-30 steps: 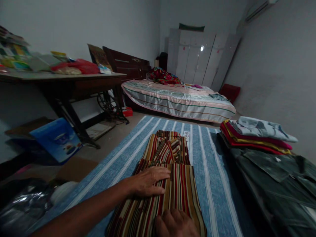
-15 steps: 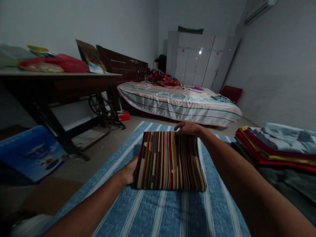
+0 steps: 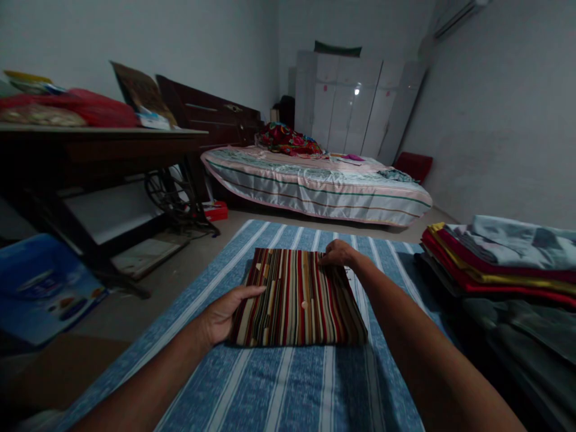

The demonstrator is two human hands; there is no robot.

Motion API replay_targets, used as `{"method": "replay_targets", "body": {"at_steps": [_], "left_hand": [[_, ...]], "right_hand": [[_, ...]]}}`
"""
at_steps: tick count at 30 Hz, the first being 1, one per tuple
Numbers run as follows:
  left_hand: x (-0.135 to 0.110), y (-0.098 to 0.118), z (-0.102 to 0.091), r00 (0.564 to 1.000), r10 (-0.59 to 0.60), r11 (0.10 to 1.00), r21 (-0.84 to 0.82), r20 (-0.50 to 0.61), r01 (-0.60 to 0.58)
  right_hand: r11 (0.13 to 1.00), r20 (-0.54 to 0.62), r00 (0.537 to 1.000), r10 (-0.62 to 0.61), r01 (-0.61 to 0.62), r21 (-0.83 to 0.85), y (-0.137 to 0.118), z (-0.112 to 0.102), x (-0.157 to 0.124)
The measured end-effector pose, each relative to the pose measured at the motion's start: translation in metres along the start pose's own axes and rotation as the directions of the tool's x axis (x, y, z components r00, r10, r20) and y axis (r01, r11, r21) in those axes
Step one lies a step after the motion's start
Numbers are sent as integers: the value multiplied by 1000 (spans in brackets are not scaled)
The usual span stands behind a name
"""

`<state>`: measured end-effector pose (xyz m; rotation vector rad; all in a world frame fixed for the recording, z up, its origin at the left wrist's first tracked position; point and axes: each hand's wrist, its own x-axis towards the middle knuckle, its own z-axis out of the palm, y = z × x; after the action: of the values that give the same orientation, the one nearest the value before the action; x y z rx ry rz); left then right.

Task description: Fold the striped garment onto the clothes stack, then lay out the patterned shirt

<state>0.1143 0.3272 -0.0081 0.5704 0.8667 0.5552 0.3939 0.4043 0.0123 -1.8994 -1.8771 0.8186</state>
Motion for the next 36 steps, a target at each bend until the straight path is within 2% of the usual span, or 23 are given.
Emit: {"method": "replay_targets", "body": {"at_steps": [3,8,10,14,16,19,23,26,29,31,33,36], "left_hand": [[1,0,-2,998,42,999,32,-51,-40],[3,4,-1,996,39,999,26,-82,-37],[4,5,1,997,11,1000,27,-76,-9],[7,5,5,993,-71,997,35,-94,74],[7,5,5,992,-81,996,40,-96,85],[5,5,2,995,5,997,71,-98,2],[1,5,-3,986,147,984,109,-73,-139],[3,4,-3,988,136,984,127,-76,-125],[7,3,-2,982,122,976,198,-142,-93],[8,2,-1,974,149,961,257,-170,-102],[7,2,-1,976,163,951,286,-142,-118],[4,1,-2,988,149,953,274,-44,-131]], "right_hand": [[995,-12,999,-43,44,89,-4,-5,-10],[931,-40,983,-179,182,315,-9,-35,-19],[918,-55,989,-137,148,367,-6,-39,-13],[944,-23,995,96,-83,319,10,-18,-1],[934,-3,991,137,-129,333,20,-3,0],[912,0,989,150,-139,386,28,2,-5],[879,-28,996,90,-66,472,25,-19,-13],[851,-72,990,125,-69,521,23,-23,-12],[839,-80,975,207,-134,527,28,-10,-9],[825,-80,972,219,-140,547,33,0,-9],[801,-78,973,216,-131,584,38,5,-11],[744,-45,983,177,-103,661,43,4,-18]]}}
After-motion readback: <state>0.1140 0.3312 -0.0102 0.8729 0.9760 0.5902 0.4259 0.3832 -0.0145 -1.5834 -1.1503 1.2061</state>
